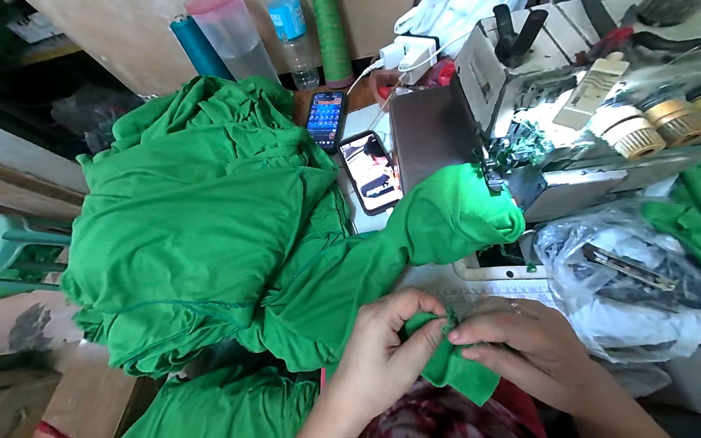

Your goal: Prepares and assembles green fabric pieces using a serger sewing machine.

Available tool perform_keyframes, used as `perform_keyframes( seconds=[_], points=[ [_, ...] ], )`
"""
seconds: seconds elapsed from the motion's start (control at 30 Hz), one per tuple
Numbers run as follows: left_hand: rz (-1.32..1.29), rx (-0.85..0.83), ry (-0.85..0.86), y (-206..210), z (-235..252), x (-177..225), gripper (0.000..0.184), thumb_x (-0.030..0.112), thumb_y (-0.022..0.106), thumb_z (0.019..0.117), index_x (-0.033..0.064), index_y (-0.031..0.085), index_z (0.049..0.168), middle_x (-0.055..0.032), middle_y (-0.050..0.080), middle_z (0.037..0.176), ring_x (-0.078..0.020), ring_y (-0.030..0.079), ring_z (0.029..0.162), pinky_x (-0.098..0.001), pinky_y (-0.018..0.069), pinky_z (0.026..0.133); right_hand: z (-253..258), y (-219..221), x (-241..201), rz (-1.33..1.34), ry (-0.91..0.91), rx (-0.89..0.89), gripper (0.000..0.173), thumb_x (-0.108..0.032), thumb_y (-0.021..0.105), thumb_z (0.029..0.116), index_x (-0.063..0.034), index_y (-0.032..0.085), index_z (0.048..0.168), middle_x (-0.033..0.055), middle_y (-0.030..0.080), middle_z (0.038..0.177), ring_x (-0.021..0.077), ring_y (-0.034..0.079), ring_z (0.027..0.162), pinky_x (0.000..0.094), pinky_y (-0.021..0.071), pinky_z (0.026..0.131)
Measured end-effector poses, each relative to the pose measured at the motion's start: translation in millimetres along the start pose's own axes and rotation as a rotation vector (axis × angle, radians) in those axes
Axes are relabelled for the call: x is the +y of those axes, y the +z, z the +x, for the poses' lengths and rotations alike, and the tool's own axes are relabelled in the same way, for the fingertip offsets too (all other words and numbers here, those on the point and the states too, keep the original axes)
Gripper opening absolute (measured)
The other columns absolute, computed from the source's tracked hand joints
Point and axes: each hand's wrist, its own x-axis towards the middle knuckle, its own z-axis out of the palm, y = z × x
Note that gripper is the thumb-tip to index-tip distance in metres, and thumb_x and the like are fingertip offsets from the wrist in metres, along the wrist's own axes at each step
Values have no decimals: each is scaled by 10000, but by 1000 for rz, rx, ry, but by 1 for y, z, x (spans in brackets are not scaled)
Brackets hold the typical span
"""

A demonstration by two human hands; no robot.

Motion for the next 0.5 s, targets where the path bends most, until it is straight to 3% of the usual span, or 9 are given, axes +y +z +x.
perform_keyframes(
  seconds=[0.1, 0.23, 0.27, 0.3, 0.37, 0.4, 0.43, 0.5],
  points=[
    [34, 17, 0, 2, -2, 3, 92, 82, 679, 937, -8, 686, 956, -25, 701, 873, 19, 637, 816, -134, 526, 746, 1, 2, -1, -10, 9, 45, 136, -266, 623, 1029, -142, 674, 1049, -33, 576, 1039, -70, 565, 979, 46, 465, 866],
    [90, -10, 21, 3, -3, 9, 124, 93, 625, 973, -14, 687, 984, -47, 708, 888, 8, 638, 828, -140, 520, 765, 1, 2, 0, 64, 67, 42, 123, -266, 625, 1028, -149, 652, 1053, -48, 599, 1273, -66, 586, 1098, 85, 495, 936],
    [128, -18, 38, 2, -4, 11, 133, 98, 608, 982, -9, 688, 989, -55, 710, 899, -8, 645, 852, -153, 524, 791, 0, 2, 1, 93, 101, 30, 133, -273, 618, 1033, -150, 631, 1079, -47, 614, 1311, -57, 601, 1117, 93, 512, 918],
    [173, -23, 56, 2, -4, 12, 141, 96, 592, 982, 0, 696, 994, -62, 720, 919, -28, 665, 893, -172, 533, 832, -1, 2, 1, 131, 141, 15, 165, -274, 611, 1037, -142, 616, 1136, -43, 634, 1304, -70, 616, 1045, 79, 516, 844],
    [275, -18, 72, 2, -5, 14, 151, 101, 587, 965, 32, 719, 985, -53, 737, 924, -58, 679, 927, -199, 532, 866, -2, 2, 2, 185, 206, -40, 287, -282, 580, 1048, -92, 581, 1263, -15, 686, 1144, -72, 619, 885, 85, 516, 759],
    [317, -13, 73, 2, -5, 14, 143, 106, 596, 951, 52, 727, 970, -30, 733, 896, -57, 669, 904, -197, 523, 850, -3, 1, 3, 199, 224, -78, 325, -288, 563, 1054, -65, 578, 1290, -5, 697, 1068, -65, 631, 873, 99, 532, 776],
    [344, -4, 71, 2, -6, 14, 134, 117, 608, 935, 73, 733, 953, -1, 720, 852, -48, 637, 856, -192, 495, 811, -4, 1, 4, 207, 236, -97, 320, -292, 563, 1053, -43, 600, 1252, 5, 696, 977, -58, 629, 832, 103, 530, 758],
    [365, -2, 71, 1, -6, 13, 119, 171, 628, 938, 116, 731, 961, 54, 675, 775, -26, 553, 774, -207, 419, 779, -7, 0, 7, 184, 251, -97, 259, -301, 595, 1035, -47, 635, 1058, -10, 647, 808, -72, 582, 721, 75, 489, 667]
  ],
)
